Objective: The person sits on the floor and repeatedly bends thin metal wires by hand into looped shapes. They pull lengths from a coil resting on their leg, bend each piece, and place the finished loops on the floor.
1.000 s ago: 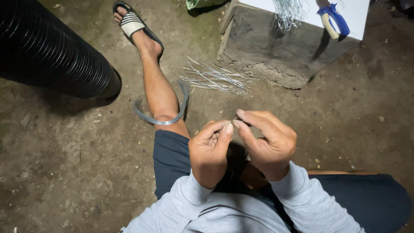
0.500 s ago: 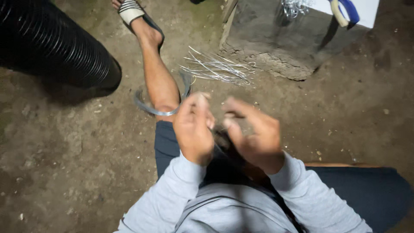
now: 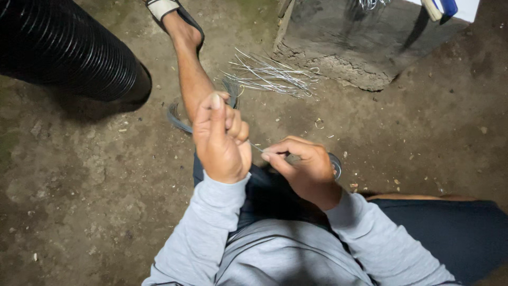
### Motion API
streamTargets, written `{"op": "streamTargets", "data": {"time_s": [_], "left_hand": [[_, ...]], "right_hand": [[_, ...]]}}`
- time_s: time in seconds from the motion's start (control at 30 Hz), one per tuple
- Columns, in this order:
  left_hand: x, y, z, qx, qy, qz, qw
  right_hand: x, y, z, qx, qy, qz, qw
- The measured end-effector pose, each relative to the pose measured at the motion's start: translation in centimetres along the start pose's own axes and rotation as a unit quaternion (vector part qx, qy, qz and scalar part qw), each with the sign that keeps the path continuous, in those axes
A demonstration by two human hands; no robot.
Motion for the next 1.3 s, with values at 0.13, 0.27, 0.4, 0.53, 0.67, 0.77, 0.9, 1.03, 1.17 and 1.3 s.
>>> {"op": "streamTargets", "data": {"time_s": [0.13,0.27,0.4,0.53,0.67,0.77,0.9,1.03,1.17,1.3], "left_hand": [[-2.2,-1.2,0.7,0.032,0.028,-0.016,0.999],[-4.2,-2.0,1.8,0.043,0.037,-0.032,0.998],[-4.7,-1.9,2.6,0.049,0.054,-0.021,0.997],[-5.1,-2.3,3.4,0.040,0.052,-0.026,0.998],[-5.1,-2.6,3.9,0.043,0.054,-0.022,0.997],[-5.2,-2.7,4.3,0.041,0.044,-0.026,0.998],[-5.0,-2.8,4.7,0.043,0.045,-0.026,0.998],[-4.9,-2.9,4.8,0.054,0.046,-0.024,0.997],[-5.0,-3.1,4.3,0.083,0.037,-0.043,0.995],[-4.3,-3.1,3.5,0.020,-0.087,-0.098,0.991]], "right_hand": [[0.6,0.0,2.3,0.022,0.028,0.079,0.996],[1.4,0.1,5.0,0.010,0.090,0.172,0.981],[1.3,0.1,7.1,0.012,0.126,0.177,0.976],[0.8,0.4,8.3,0.009,0.121,0.168,0.978],[-0.4,0.7,8.8,0.023,0.091,0.113,0.989],[-0.9,1.0,8.8,0.019,0.072,0.085,0.994],[-1.5,1.2,8.8,0.023,0.068,0.050,0.996],[-2.5,1.1,8.8,0.029,0.058,0.034,0.997],[-5.2,1.3,8.1,0.046,0.001,-0.104,0.994],[-8.4,1.4,6.7,0.062,-0.123,-0.189,0.972]]}}
Point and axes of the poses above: each hand's wrist, its own y-axis away from the middle knuckle, its own z-axis out of the back of the hand, x = y × z, the point moved 3 cm from there along -y, towards the middle knuckle, and after that the axes turned 8 degrees about -z, right-handed, at the moved point
